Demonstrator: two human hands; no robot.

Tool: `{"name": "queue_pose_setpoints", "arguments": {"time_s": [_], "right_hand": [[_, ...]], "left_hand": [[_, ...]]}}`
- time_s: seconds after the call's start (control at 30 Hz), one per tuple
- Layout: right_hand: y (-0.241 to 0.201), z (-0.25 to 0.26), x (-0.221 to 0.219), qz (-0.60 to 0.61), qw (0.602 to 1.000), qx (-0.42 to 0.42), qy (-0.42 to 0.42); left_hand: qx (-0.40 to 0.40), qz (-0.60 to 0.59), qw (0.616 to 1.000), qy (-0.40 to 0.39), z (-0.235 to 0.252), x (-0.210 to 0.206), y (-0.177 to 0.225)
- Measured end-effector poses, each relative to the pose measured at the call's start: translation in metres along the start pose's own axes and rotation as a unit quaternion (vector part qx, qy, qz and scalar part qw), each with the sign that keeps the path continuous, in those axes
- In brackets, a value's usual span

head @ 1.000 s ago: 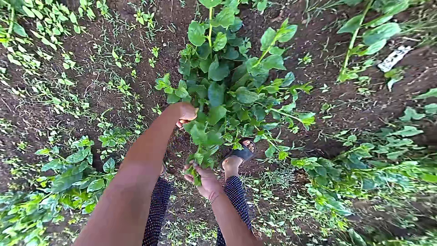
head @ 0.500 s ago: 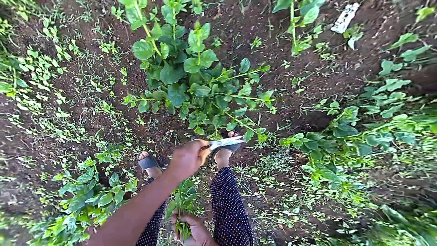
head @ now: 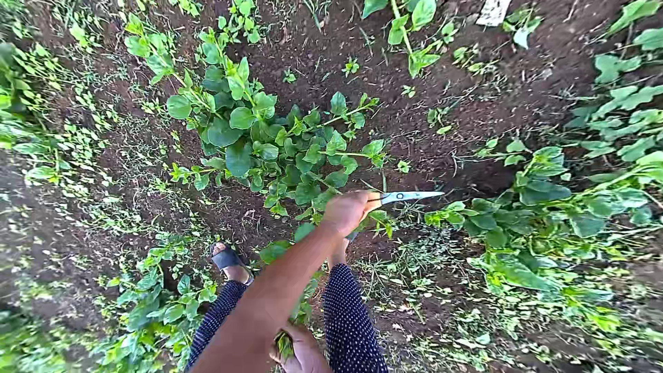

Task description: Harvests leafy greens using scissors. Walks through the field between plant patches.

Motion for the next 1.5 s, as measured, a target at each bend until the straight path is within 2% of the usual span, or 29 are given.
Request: {"name": "queue_pose_setpoints", "arguments": {"time_s": [0.07,0.13,0.2,0.3,0.5,0.77,0.9,1.1,1.2,1.27,1.33,1.4,1.5], "right_hand": [[0.021,0.038,0.025,0.098,0.985,0.08,-0.116],[0.016,0.044,0.026,0.165,0.97,0.121,-0.134],[0.001,0.034,0.013,0.227,0.957,0.127,-0.13],[-0.014,0.019,-0.019,0.236,0.954,0.135,-0.129],[-0.009,0.008,-0.073,0.146,0.977,0.147,-0.053],[0.009,0.002,-0.096,0.11,0.984,0.126,-0.055],[0.008,0.004,-0.089,0.107,0.983,0.133,-0.065],[0.003,0.005,-0.083,0.089,0.986,0.117,-0.079],[-0.002,0.004,-0.082,0.099,0.986,0.11,-0.079],[-0.003,0.005,-0.078,0.072,0.987,0.123,-0.075],[-0.003,0.009,-0.071,0.029,0.986,0.148,-0.066],[0.001,0.015,-0.065,0.001,0.985,0.169,-0.041],[0.004,0.019,-0.065,-0.006,0.983,0.185,-0.013]], "left_hand": [[-0.021,-0.06,0.991,0.114,-0.053,0.018,-0.031],[-0.038,-0.102,0.97,0.219,-0.109,0.035,-0.072],[-0.046,-0.123,0.957,0.258,-0.156,0.046,-0.113],[-0.058,-0.111,0.948,0.293,-0.194,0.042,-0.159],[-0.013,-0.178,0.933,0.314,-0.219,0.034,-0.179],[-0.04,-0.041,0.916,0.396,-0.23,0.033,-0.191],[-0.029,-0.037,0.915,0.401,-0.228,0.034,-0.187],[0.038,-0.142,0.941,0.305,-0.229,0.032,-0.187],[0.055,-0.151,0.95,0.269,-0.228,0.038,-0.185],[0.113,-0.142,0.968,0.17,-0.226,0.062,-0.183],[0.191,-0.101,0.976,0.01,-0.214,0.099,-0.177],[0.21,-0.038,0.97,-0.113,-0.191,0.125,-0.177],[0.213,0.048,0.955,-0.2,-0.143,0.144,-0.177]]}}
Point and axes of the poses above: each hand's wrist, its own z-axis towards the middle knuckle, its own x-axis out of the back of the hand, y = z × x, the point moved 3 cm from there along z, towards the middle knuckle, and after that the axes turned 8 degrees about x, right-handed, at the moved point
